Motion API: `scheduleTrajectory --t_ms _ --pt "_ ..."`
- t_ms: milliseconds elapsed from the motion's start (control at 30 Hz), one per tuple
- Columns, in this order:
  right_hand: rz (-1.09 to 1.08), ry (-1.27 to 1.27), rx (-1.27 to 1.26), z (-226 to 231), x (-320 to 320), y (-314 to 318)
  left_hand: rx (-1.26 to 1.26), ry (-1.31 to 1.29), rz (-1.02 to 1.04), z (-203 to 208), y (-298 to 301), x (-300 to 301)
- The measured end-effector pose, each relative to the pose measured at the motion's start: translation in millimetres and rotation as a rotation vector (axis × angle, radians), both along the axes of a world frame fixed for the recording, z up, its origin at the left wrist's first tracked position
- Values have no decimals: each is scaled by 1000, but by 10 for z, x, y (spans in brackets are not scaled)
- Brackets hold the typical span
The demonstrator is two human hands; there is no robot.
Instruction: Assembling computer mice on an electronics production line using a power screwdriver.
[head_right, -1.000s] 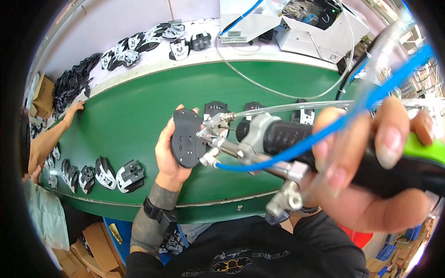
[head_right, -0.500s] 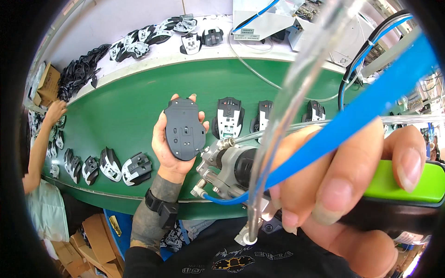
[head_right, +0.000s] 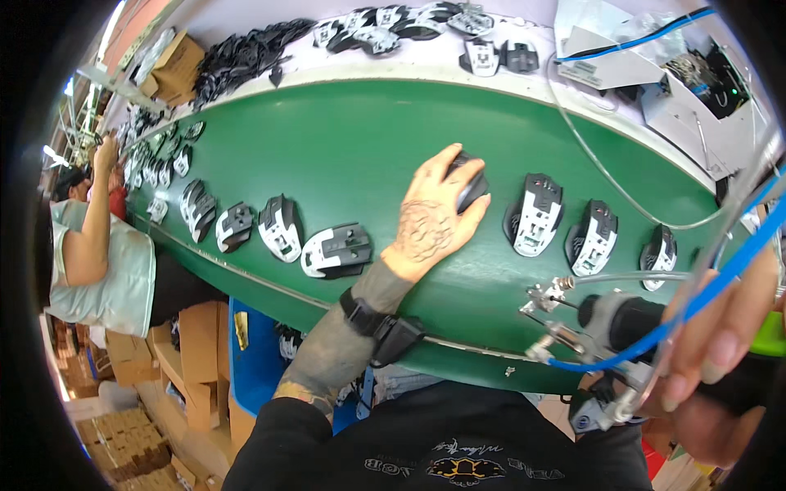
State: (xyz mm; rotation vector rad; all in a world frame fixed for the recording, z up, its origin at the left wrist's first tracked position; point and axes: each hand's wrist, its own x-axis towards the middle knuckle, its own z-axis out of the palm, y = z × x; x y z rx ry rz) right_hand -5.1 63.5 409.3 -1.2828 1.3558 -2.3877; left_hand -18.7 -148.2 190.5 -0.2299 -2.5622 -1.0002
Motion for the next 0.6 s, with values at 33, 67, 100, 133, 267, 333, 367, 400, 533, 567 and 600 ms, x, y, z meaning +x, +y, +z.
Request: scheduleTrajectory --t_ms 33,67,100,133,267,333,367,400,533,567,600 --pt "23 -13 -8 34 32 5 -8 -13 23 -73 -45 31" --pt "18 -56 47 59 90 58 21 -78 28 -144 -87 61" --pt "2 -86 110 115 118 49 58 -132 22 -171 -97 59" --pt "9 -84 113 124 147 22 62 -129 29 -194 -109 82" --pt "-219 -53 38 -56 174 34 163 -195 -6 -189 -187 60" --pt "-341 -140 -20 -78 249 -72 264 -205 -50 -164 -274 94" --pt "-381 -67 -31 -65 237 -94 235 -204 -104 -82 -322 171" --pt "-419 -41 46 -77 210 -81 268 -252 -158 35 -354 279" --pt "-519 -79 34 -19 196 -187 -314 -266 -127 490 -623 754" --pt "-692 -392 98 223 352 -243 -325 -270 -65 512 -794 882" --pt "-706 -394 76 148 337 -222 -364 -307 -8 538 -944 986"
